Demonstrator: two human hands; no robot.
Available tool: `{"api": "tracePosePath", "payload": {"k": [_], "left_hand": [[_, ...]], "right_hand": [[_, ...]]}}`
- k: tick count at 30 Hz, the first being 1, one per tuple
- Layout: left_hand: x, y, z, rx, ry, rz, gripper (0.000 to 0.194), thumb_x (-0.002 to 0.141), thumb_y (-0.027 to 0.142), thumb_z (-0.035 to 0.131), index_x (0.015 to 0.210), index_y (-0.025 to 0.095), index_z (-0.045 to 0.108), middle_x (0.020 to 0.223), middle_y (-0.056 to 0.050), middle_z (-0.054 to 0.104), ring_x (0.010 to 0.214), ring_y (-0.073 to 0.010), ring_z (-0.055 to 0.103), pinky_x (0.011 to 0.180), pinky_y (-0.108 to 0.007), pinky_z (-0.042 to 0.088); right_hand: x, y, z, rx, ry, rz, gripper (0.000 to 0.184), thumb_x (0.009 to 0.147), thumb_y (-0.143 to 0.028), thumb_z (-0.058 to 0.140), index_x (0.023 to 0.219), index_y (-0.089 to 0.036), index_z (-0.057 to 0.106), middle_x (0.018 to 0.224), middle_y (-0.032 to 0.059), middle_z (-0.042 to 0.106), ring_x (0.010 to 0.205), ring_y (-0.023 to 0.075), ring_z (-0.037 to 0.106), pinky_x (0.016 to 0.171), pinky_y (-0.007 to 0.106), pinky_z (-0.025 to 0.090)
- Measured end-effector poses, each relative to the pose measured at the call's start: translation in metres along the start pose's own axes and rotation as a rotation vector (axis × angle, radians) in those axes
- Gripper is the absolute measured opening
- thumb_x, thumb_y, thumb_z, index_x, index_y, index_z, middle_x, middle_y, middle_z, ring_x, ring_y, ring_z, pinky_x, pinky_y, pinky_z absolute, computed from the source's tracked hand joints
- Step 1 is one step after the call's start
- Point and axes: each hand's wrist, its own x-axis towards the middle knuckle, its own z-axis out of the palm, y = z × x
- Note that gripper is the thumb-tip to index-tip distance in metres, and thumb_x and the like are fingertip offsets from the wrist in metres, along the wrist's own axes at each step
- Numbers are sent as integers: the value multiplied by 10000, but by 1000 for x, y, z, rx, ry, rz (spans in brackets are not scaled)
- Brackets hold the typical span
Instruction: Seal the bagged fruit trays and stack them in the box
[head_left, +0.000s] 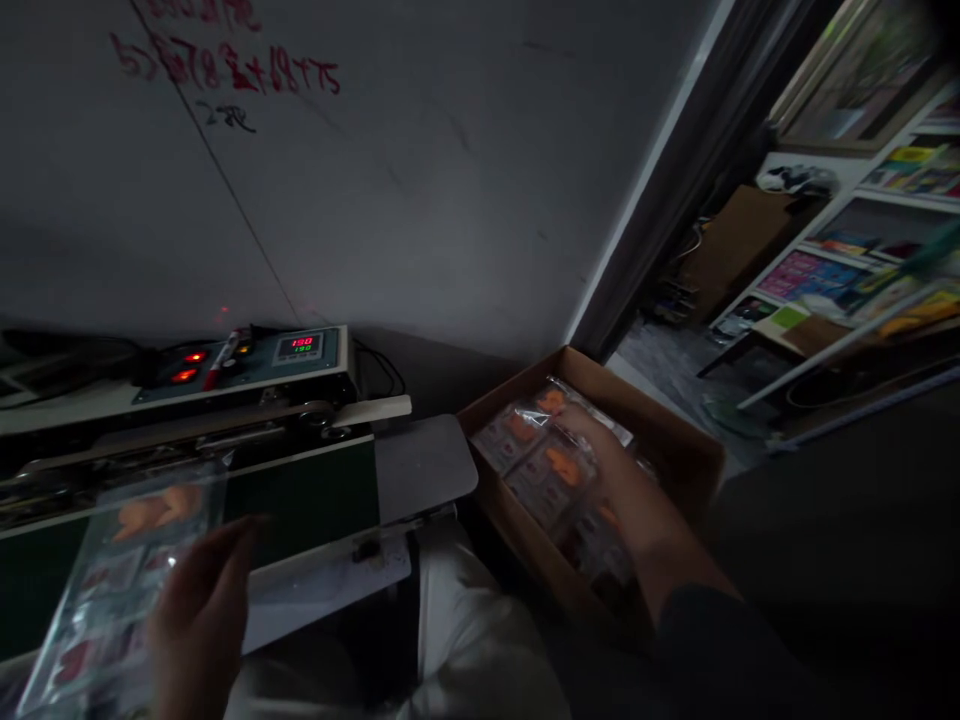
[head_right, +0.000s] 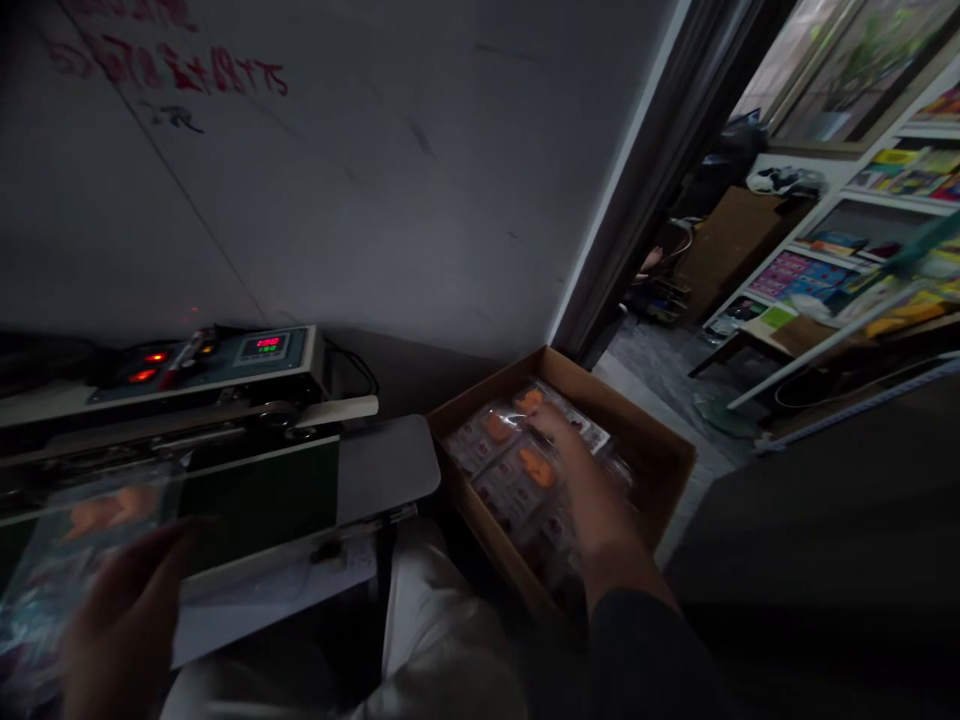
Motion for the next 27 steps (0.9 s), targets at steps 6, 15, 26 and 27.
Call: {"api": "tracePosePath", "payload": {"k": [6,15,26,27], "left_hand": [[0,27,48,-253,-398,207,258,703,419,702,903,256,711,1004,-46,730,1007,-270,648,948,-371,484],[-6,146,126,-803,-828,378,900,392,80,910,1223,203,586,1352,-121,565,1280,-307,487,989,-326,446],[9,40,104,-715,-692,-166,437,575,340,863,900,180,619,722,-7,666,521,-117,582,433,-193,425],[12,35,103,-685,-676,-173,454,575,351,862,919,183,618,720,-3,662,494,-110,565,392,-181,388]], "right_hand": [[-13,-60,-39,213,-140,-187,133,816,-309,619,799,-179,644,796,13,689,768,162,636,724,285,497],[-92,-191,-87,472,-228,-687,235,795,-415,688,814,-190,625,951,45,732,838,176,701,722,355,563],[-120,-144,109,982,-424,-137,577,818,-511,599,1309,-263,425,1062,61,719,917,214,699,707,349,585],[-129,-139,123,954,-462,-167,674,818,-490,610,1400,-271,350,1148,76,697,995,230,683,762,374,583]]}}
